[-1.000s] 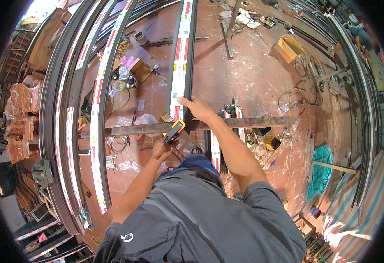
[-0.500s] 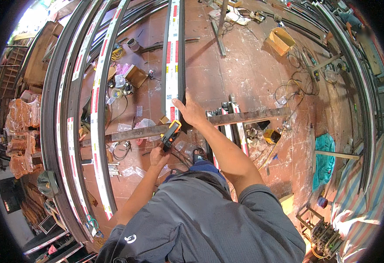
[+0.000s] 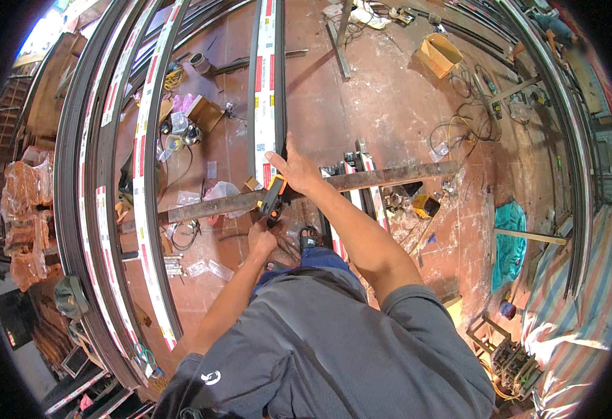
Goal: The person assembles a rectangular window frame by aligning metal profiles and securing them with a cordless drill. They then move the frame aside and measure another metal profile with a tape measure.
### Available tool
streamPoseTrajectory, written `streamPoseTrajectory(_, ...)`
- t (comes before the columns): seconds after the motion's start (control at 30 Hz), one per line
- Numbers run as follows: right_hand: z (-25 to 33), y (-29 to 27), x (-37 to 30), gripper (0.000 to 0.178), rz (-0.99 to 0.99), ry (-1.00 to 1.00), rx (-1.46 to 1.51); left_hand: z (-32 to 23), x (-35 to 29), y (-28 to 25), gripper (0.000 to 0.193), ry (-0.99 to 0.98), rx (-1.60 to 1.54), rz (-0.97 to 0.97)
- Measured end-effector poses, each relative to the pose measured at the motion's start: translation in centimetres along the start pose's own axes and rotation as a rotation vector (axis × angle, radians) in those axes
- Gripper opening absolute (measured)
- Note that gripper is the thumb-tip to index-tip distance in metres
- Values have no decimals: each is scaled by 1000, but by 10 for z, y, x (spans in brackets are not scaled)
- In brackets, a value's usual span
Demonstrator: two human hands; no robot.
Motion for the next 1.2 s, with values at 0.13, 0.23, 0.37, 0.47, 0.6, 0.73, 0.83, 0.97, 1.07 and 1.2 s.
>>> streamPoseTrajectory(0.13,2,-5,-3,112,10,-6,49,-14,-3,-8,46,-38,-101,11)
streamPoseTrajectory(0.23,3,-3,-5,112,-2,-5,64,-21,-6,-11,44,-101,-110,-21)
streamPoseTrajectory(0.37,1,-7,-4,111,-12,-1,63,-22,-10,-13,43,-122,-51,-43)
streamPoseTrajectory(0.47,6,-4,-5,110,13,52,17,-16,-9,-22,45,-93,-31,-19)
streamPoseTrajectory(0.6,-12,-2,4,110,-12,8,78,-32,-5,-35,43,-70,-27,11)
streamPoseTrajectory(0.73,-3,1,-1,100,-25,33,41,-7,-10,-15,43,-143,-28,-8)
streamPoseTrajectory(0.83,5,0,-3,99,-27,-17,73,-3,-12,-10,43,-131,-39,-28)
streamPoseTrajectory(0.97,1,-2,-2,100,-36,19,43,1,0,-30,42,-11,-14,26)
streamPoseTrajectory(1.07,13,-5,-10,104,-7,-40,94,4,-2,-33,42,-19,-25,31)
streamPoseTrajectory(1.2,5,-1,0,104,-28,-3,16,11,-11,-5,43,-91,-76,-53)
Point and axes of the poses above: each hand's wrist, its own x-axis towards the middle knuckle, its own y-axis out of the palm, z = x × y, the point moved 2 cm from there along x, towards the middle knuckle, and after that the axes turned 11 degrees about y, right-handed, at the moved point
